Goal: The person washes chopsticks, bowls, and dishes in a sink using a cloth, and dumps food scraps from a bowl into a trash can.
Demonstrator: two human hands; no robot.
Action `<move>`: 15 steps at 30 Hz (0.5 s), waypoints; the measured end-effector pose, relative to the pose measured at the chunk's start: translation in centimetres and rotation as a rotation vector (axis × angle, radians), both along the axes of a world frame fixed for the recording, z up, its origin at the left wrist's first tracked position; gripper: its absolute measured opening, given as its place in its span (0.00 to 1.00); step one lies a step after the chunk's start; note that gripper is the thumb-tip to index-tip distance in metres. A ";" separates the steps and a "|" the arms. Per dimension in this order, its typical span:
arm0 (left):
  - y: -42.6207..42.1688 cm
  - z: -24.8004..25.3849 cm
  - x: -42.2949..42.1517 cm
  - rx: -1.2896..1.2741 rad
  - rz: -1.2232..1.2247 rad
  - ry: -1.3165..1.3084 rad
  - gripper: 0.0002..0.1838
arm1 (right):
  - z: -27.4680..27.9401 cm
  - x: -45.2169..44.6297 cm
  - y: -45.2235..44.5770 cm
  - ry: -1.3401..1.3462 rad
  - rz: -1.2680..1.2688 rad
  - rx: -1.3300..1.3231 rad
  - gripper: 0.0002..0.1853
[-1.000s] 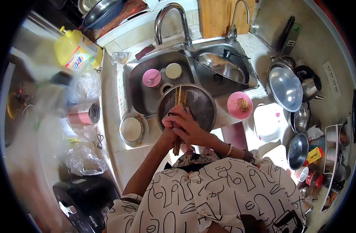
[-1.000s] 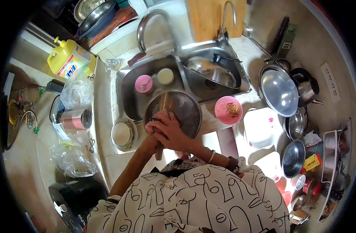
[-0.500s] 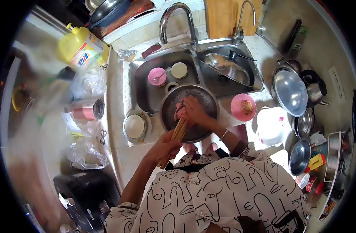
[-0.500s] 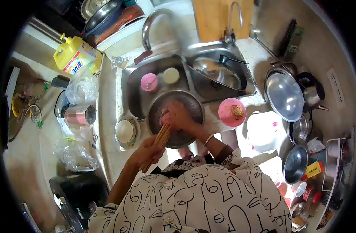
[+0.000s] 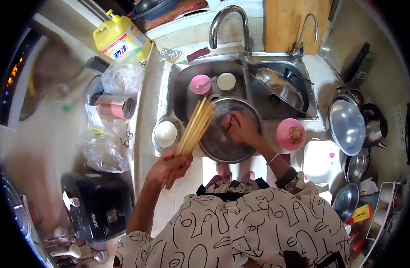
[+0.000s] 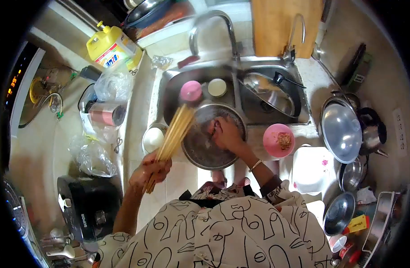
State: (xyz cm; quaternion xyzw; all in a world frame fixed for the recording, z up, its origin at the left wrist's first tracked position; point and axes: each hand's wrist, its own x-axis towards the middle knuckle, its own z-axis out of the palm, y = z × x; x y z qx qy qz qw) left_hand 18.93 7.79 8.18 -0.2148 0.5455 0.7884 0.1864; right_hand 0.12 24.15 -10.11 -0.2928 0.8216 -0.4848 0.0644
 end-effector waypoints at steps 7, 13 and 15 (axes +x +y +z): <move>-4.1 -3.8 -4.8 -0.568 0.056 0.010 0.15 | 2.9 2.0 0.8 0.201 0.024 0.096 0.19; -16.7 -10.5 -12.1 -1.450 0.098 0.111 0.24 | 7.7 2.9 2.8 0.353 -0.019 0.037 0.19; -22.1 -15.4 -13.4 -1.682 0.041 0.191 0.25 | 8.5 3.1 3.3 0.330 -0.029 0.065 0.19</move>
